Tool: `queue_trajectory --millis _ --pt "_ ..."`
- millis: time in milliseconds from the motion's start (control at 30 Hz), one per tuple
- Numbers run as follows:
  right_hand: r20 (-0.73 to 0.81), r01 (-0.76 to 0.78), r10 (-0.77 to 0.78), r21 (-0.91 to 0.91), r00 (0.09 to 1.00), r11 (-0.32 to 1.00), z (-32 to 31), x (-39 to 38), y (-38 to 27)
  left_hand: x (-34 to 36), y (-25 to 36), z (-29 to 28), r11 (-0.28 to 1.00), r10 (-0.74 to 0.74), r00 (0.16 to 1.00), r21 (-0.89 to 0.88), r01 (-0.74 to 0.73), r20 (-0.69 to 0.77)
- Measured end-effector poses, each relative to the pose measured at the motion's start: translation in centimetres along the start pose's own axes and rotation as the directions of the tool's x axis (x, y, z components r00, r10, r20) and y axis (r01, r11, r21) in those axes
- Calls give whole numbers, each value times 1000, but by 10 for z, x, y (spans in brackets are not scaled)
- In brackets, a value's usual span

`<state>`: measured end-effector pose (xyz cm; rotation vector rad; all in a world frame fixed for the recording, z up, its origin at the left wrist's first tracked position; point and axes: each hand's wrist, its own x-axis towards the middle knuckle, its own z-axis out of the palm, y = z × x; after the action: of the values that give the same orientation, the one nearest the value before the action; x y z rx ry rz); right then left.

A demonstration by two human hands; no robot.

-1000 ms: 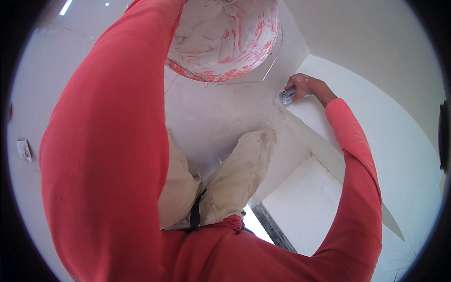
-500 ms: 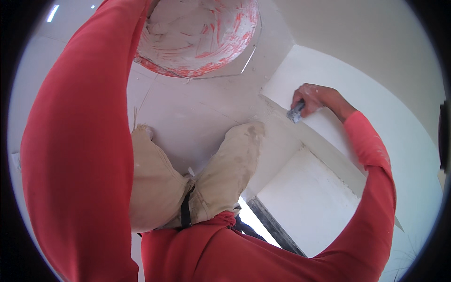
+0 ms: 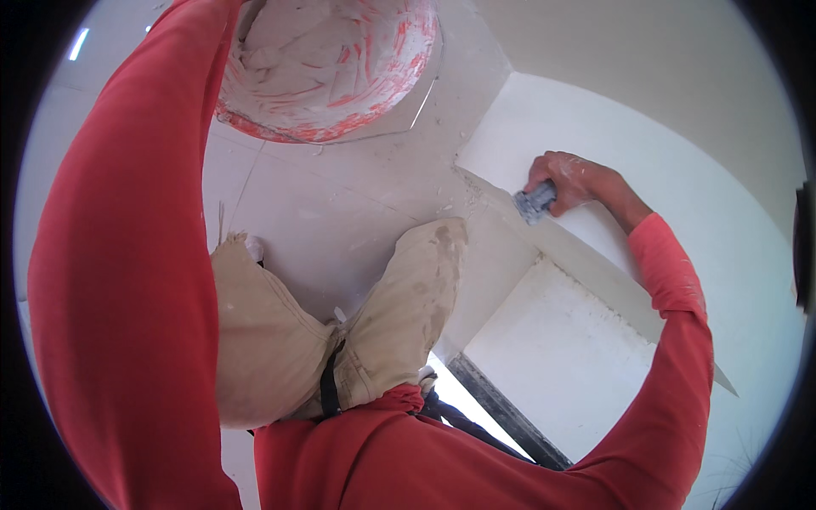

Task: The person applies plaster to the corner of a wall using a trowel, dipping the tool into a bucket of plaster and smoothing the material along the edge.

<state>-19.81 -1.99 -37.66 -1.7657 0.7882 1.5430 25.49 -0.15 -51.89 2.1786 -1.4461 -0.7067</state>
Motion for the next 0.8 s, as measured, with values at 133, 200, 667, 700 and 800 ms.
queue_trajectory --millis 133,200,667,700,800 --pt "212 -133 139 -40 967 990 -30 -43 -22 5 -2 -5 1000 4 998 19 -5 63" --pt "121 -73 78 -47 990 996 -29 -52 -19 -1 1 -15 999 46 991 12 -48 129" --pt "-438 -430 306 -218 845 876 12 98 5 17 -9 6 994 41 995 99 -49 87" --pt "-382 -413 333 -149 862 898 10 99 -2 15 -8 3 994 12 994 103 -23 109" --pt "-245 -377 379 57 893 925 19 92 -17 13 -12 5 996 30 999 79 -33 42"
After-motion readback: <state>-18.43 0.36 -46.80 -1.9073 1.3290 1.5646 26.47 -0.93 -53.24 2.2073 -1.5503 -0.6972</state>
